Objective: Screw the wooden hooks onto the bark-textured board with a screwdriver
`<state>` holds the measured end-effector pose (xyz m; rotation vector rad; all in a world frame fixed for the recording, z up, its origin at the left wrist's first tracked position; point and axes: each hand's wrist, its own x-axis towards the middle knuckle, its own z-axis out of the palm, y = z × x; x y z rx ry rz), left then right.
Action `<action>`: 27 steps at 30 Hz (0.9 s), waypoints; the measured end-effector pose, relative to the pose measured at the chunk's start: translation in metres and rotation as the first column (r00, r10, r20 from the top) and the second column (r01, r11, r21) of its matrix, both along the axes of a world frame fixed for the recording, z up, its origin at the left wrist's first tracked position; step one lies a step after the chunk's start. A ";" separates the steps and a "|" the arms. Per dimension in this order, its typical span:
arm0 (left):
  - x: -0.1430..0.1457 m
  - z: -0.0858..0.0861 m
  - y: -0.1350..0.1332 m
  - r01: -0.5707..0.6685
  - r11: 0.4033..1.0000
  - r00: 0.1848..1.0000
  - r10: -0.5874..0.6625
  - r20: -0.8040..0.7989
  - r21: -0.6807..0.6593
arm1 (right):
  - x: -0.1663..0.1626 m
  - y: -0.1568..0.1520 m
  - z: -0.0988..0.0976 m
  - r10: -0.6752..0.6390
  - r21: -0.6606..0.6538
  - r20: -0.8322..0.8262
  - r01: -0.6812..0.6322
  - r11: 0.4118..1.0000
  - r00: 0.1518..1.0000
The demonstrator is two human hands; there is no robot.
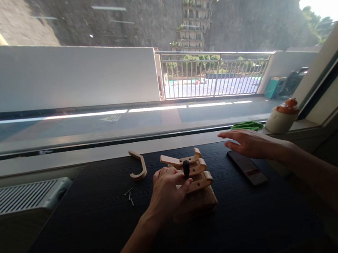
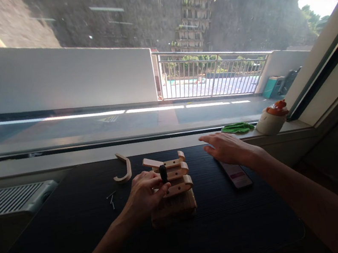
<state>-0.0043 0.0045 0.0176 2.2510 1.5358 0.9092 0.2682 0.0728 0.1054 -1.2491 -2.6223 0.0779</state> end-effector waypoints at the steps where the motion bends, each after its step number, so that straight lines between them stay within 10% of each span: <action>1: 0.000 0.000 0.000 0.002 1.000 1.000 -0.002 -0.005 0.005 | -0.020 -0.006 0.014 0.060 -0.013 0.007 -0.060 0.998 0.998; 8: -0.006 0.000 0.001 0.052 0.999 0.998 -0.052 0.024 -0.001 | -0.125 -0.028 0.035 0.502 -0.249 0.273 -0.444 0.861 0.821; 12: -0.029 0.004 0.000 0.130 0.991 0.976 -0.131 0.173 0.019 | -0.143 -0.026 0.032 0.503 -0.275 0.490 -0.421 0.864 0.712; 17: -0.054 -0.015 -0.005 -0.094 0.995 0.921 0.073 0.382 0.037 | -0.151 -0.027 0.024 0.475 -0.233 0.600 -0.427 0.874 0.643; 27: -0.028 -0.057 -0.019 0.213 0.940 0.711 0.037 0.702 -0.265 | -0.151 -0.034 0.009 0.395 -0.144 0.563 -0.385 0.912 0.726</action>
